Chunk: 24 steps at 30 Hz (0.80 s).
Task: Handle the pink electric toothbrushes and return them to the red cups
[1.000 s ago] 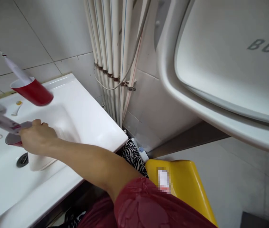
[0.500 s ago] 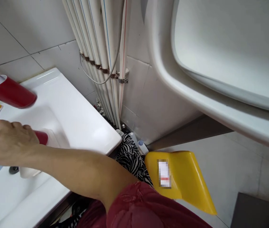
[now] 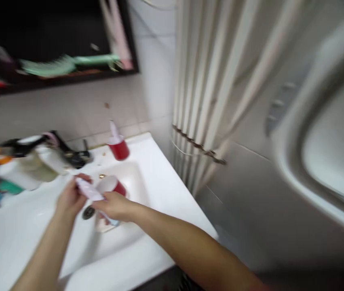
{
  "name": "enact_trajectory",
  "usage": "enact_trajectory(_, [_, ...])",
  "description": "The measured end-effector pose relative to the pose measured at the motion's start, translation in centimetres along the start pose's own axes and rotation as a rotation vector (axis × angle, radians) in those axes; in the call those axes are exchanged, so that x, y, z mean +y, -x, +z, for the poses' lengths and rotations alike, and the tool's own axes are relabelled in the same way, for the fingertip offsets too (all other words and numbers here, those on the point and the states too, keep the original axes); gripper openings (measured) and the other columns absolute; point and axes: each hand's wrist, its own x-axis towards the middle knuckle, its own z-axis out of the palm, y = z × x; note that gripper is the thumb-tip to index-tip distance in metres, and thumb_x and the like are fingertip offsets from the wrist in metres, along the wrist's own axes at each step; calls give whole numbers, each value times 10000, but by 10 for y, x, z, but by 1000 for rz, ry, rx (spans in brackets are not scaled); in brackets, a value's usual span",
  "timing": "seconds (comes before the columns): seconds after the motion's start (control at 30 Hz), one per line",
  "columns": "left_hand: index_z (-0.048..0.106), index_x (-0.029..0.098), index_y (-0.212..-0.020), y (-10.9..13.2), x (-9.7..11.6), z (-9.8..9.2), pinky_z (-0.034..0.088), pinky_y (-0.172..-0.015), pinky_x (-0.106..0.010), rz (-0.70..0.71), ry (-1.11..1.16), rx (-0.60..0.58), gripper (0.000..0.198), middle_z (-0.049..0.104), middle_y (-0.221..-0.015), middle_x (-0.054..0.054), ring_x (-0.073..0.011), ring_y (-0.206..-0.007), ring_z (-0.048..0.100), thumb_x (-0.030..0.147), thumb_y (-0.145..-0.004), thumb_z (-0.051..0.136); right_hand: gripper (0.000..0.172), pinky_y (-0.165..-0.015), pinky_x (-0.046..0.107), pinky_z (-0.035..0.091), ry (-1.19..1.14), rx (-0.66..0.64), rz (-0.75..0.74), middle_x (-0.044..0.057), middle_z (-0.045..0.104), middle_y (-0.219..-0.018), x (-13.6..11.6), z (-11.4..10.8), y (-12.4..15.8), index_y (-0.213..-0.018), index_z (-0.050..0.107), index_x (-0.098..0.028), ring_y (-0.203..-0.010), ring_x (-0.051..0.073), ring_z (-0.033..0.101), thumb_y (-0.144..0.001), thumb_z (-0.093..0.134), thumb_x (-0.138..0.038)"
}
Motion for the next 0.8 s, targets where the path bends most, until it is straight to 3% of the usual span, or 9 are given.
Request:
enact_trajectory(0.03, [461,125,-512,-3,-2,-5,384,-459,-180,-92,137,-17,282,455,-466,25,-48,-436,434,152,-753,316,155,-309,186,365,37,-1,10,-50,434,-482,3,1,-1,-676,461,-170,-360,69,435,-637,416,-313])
enact_trajectory(0.1, [466,129,-543,-9,-11,-8,394,-488,-163,-232,473,-40,221,491,-478,22,-48,-458,470,120,-726,343,184,-310,185,350,102,6,18,-41,412,-512,8,1,-5,-752,435,-162,-358,61,408,-672,362,-311])
enact_trajectory(0.23, [484,124,-643,-20,-21,-7,423,-561,-204,-236,731,-71,56,557,-532,-8,-86,-520,534,119,-665,433,220,-338,188,327,228,4,15,-27,410,-563,11,1,-14,-782,398,-164,-372,58,393,-704,315,-351])
enact_trajectory(0.37, [469,121,-617,-24,-19,-15,426,-544,-223,-235,811,23,45,542,-492,-2,-91,-467,528,137,-653,447,149,-403,186,311,388,125,-59,-42,390,-522,3,12,-16,-688,390,-179,-422,61,373,-701,351,-322])
enact_trajectory(0.53, [455,122,-600,-28,-19,-22,419,-507,-226,-251,857,71,54,501,-452,22,-81,-419,501,148,-648,455,194,-326,171,272,132,-70,110,-62,365,-526,-4,25,-16,-678,333,-192,-348,39,323,-725,284,-374])
enact_trajectory(0.7, [457,120,-616,-33,-23,-24,409,-492,-211,-282,801,130,59,507,-491,9,-77,-430,503,159,-660,447,198,-322,167,278,247,-1,98,-74,342,-481,-3,28,-16,-744,370,-177,-347,46,336,-711,321,-366])
enact_trajectory(0.8, [449,123,-630,-37,-27,-29,408,-504,-197,-276,724,172,76,503,-519,8,-60,-438,498,168,-683,417,209,-309,163,267,224,-43,161,-64,365,-516,-1,26,-14,-759,374,-181,-342,42,345,-717,295,-370])
